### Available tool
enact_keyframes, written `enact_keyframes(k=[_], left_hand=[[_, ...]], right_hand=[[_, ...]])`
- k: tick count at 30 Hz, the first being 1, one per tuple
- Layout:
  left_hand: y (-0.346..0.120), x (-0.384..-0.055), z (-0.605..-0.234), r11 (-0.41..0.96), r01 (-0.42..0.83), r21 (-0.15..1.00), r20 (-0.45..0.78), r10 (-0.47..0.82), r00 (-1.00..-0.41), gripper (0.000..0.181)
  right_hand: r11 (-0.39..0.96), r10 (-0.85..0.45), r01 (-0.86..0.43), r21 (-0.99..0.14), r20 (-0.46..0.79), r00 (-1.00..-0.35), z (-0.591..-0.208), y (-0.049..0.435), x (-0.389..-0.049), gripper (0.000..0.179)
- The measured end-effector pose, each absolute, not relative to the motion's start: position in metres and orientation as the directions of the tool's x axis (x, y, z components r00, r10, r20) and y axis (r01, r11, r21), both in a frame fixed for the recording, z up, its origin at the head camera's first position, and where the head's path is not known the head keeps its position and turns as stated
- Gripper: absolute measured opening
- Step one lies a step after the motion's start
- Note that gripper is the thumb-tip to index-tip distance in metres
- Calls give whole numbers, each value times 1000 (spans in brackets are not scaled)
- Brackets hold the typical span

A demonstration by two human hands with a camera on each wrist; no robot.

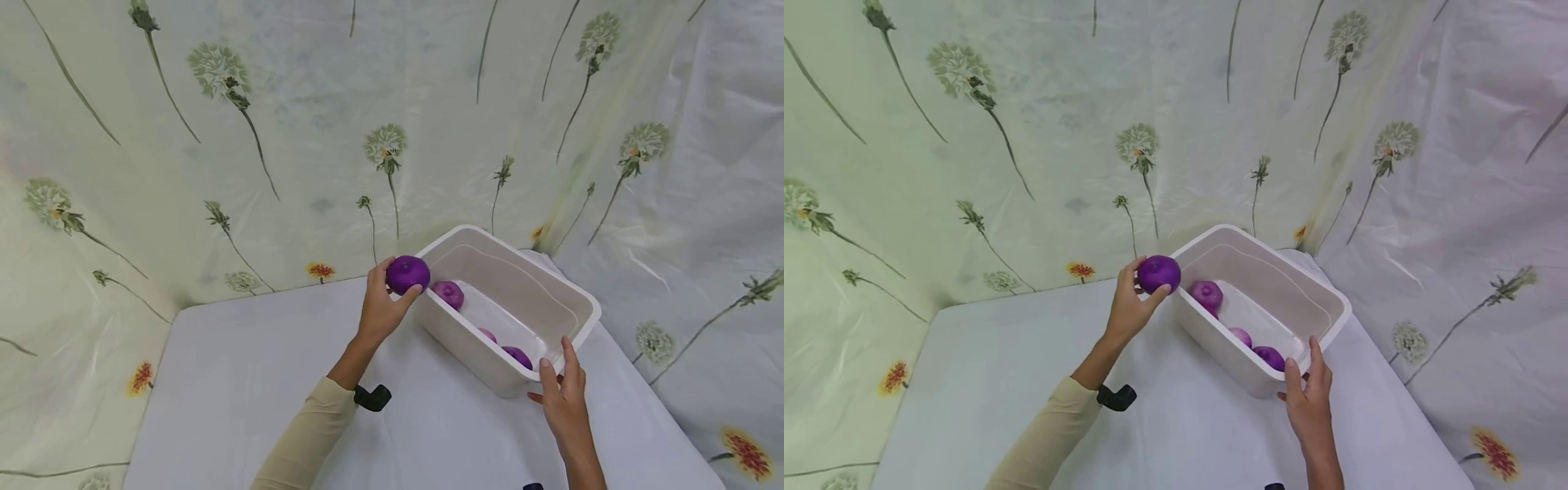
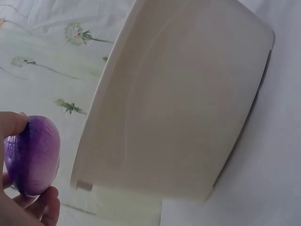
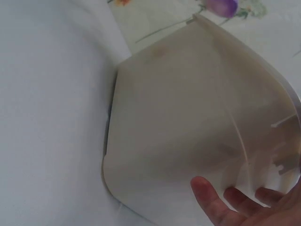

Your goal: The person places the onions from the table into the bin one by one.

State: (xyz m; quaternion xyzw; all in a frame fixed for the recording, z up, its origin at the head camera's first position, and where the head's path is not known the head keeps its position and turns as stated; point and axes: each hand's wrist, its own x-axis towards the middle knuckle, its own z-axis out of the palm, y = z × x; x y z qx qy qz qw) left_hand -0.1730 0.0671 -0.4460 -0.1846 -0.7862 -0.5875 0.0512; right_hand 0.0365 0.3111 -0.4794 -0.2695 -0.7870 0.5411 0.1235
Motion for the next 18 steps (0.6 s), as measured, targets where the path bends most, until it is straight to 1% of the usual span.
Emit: enact_keyframes(k=[8, 13, 18], left_hand=[[98, -167, -437, 277, 383, 881, 294, 315, -903, 74], [114, -163, -437, 343, 454, 822, 332, 357, -873, 71], [126, -158, -437, 376, 490, 786, 344, 391, -853, 70]], right_hand=[[291, 542, 258, -921, -63, -838, -483, 310, 35, 68], [309, 540, 242, -920, -40, -841, -483, 311, 36, 68], [321, 552, 245, -915, -29, -833, -482, 313, 38, 68]])
